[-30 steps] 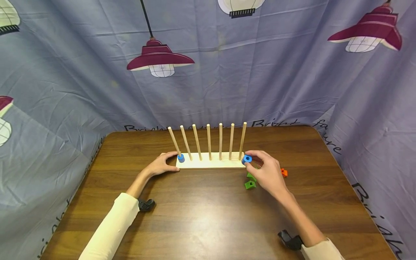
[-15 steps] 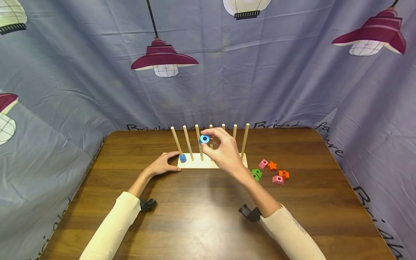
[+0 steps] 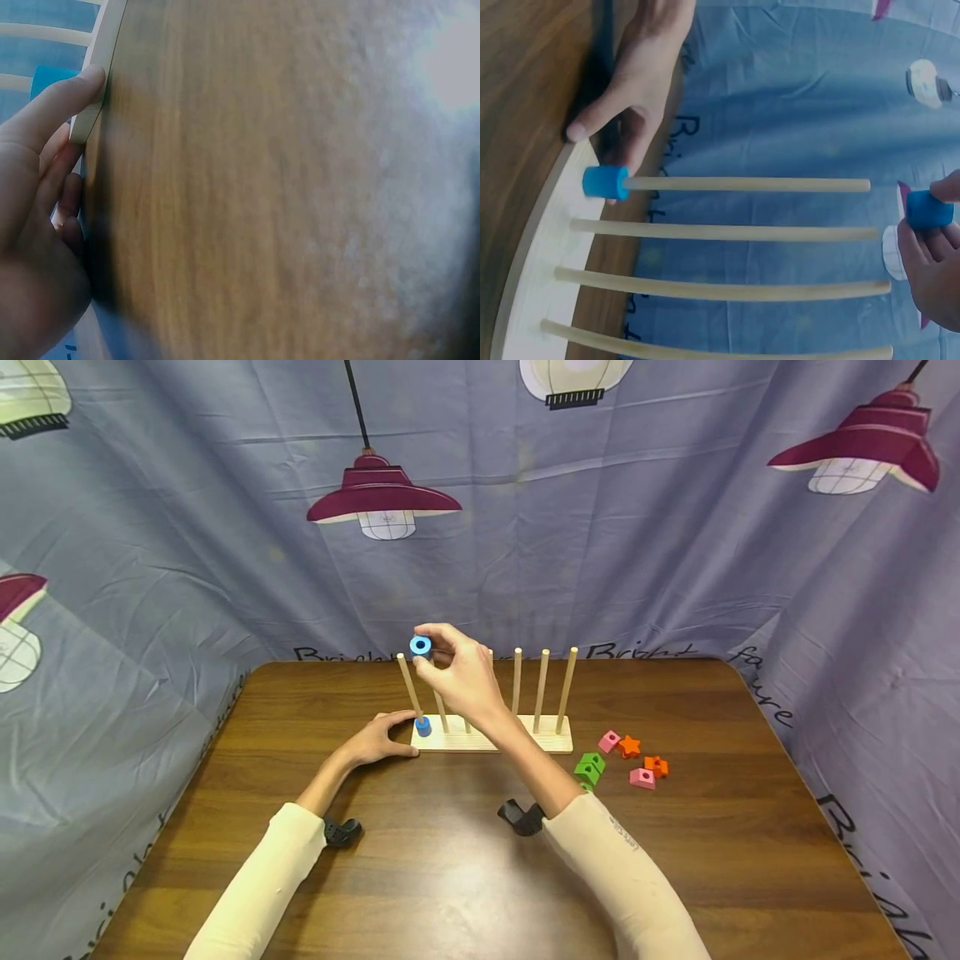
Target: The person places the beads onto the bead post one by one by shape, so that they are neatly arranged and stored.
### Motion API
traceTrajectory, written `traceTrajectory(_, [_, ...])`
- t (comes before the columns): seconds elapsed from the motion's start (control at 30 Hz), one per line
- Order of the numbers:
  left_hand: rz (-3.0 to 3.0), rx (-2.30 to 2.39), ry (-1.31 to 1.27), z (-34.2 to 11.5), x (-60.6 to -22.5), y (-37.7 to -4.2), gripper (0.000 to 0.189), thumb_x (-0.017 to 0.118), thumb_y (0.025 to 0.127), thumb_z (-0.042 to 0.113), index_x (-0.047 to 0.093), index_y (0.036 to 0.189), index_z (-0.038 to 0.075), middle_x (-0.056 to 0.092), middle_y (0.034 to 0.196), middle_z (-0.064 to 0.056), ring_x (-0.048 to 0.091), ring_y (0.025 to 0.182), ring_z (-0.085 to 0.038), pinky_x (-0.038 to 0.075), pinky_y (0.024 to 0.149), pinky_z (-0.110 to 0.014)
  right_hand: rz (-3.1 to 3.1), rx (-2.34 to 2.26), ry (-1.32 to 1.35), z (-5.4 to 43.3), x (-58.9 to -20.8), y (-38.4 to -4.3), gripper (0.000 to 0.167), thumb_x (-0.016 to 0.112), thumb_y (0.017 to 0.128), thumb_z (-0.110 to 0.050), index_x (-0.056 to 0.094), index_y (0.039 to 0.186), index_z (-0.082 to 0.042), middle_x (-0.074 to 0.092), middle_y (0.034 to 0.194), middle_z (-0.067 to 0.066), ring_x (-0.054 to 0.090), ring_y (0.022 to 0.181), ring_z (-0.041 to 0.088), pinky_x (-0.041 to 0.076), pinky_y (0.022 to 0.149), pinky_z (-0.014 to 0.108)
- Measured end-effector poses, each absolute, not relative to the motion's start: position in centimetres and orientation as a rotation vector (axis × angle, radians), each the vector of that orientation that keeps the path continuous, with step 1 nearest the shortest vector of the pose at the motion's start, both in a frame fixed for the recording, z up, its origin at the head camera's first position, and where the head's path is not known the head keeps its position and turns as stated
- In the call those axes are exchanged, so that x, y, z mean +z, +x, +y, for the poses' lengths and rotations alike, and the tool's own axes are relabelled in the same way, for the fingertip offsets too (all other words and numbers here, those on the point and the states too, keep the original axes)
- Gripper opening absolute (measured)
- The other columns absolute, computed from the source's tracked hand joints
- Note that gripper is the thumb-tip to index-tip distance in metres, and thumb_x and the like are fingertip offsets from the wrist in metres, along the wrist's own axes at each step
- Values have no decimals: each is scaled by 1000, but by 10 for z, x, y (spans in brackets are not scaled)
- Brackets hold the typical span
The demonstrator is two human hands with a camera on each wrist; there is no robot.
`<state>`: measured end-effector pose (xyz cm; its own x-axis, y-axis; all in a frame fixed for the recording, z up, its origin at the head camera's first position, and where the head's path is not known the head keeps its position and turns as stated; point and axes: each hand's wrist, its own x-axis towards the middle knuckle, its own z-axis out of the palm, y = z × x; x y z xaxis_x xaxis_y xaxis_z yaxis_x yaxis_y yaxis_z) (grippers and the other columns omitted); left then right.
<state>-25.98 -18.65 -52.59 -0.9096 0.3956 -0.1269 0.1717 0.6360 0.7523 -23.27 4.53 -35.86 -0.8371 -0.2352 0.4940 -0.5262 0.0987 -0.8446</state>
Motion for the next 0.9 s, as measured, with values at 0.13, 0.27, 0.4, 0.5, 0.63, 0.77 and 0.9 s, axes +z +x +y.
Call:
traceTrajectory(0.13, [2583, 1139, 475, -187, -526, -261, 76, 84, 82, 27, 50, 148, 10, 45, 151, -12, 35, 133, -34, 29, 110, -53, -2162, 1780, 759, 34, -356, -240, 35, 73, 87, 4, 66, 121, 4, 69, 117, 18, 68, 106, 28, 53, 89, 34])
traceTrajectory(0.27, [2572, 1159, 469, -186, -527, -261, 77, 85, 81, 27, 50, 148, 10, 45, 151, -12, 34, 134, -34, 28, 111, -53, -2169, 1757, 756, 24, -358, -246, 34, 75, 87, 2, 67, 120, 4, 69, 116, 18, 68, 106, 26, 53, 88, 28])
traceTrajectory(0.4, [2563, 1157, 456, -186, -527, -261, 77, 84, 82, 27, 49, 149, 11, 44, 152, -11, 33, 135, -33, 28, 111, -53, -2194, 1707, 765, 17, -361, -252, 32, 74, 88, 0, 68, 120, 2, 70, 116, 16, 68, 106, 24, 52, 88, 26])
traceTrajectory(0.5, [2563, 1147, 439, -185, -527, -260, 77, 84, 83, 28, 49, 149, 12, 43, 153, -10, 33, 135, -32, 28, 111, -54, -2227, 1652, 771, 14, -363, -255, 31, 74, 89, -3, 68, 120, 0, 70, 117, 14, 68, 108, 23, 52, 89, 27])
traceTrajectory(0.63, [2573, 1132, 436, -185, -527, -260, 76, 84, 83, 28, 49, 149, 12, 44, 152, -10, 34, 134, -32, 28, 111, -54, -2268, 1607, 768, 13, -367, -258, 31, 75, 90, -7, 69, 120, -3, 71, 117, 11, 68, 107, 23, 52, 90, 32])
traceTrajectory(0.77, [2581, 1128, 445, -185, -527, -261, 76, 84, 82, 28, 50, 148, 11, 46, 151, -11, 35, 132, -32, 29, 110, -53, -2274, 1614, 787, 12, -369, -259, 31, 76, 90, -9, 69, 120, -4, 72, 115, 10, 69, 105, 23, 52, 91, 34])
traceTrajectory(0.9, [2574, 1138, 432, -186, -527, -261, 76, 84, 82, 28, 50, 148, 11, 47, 150, -10, 36, 132, -32, 30, 110, -53, -2264, 1650, 796, 12, -370, -260, 31, 76, 89, -9, 69, 119, -4, 72, 114, 10, 68, 105, 22, 52, 91, 34])
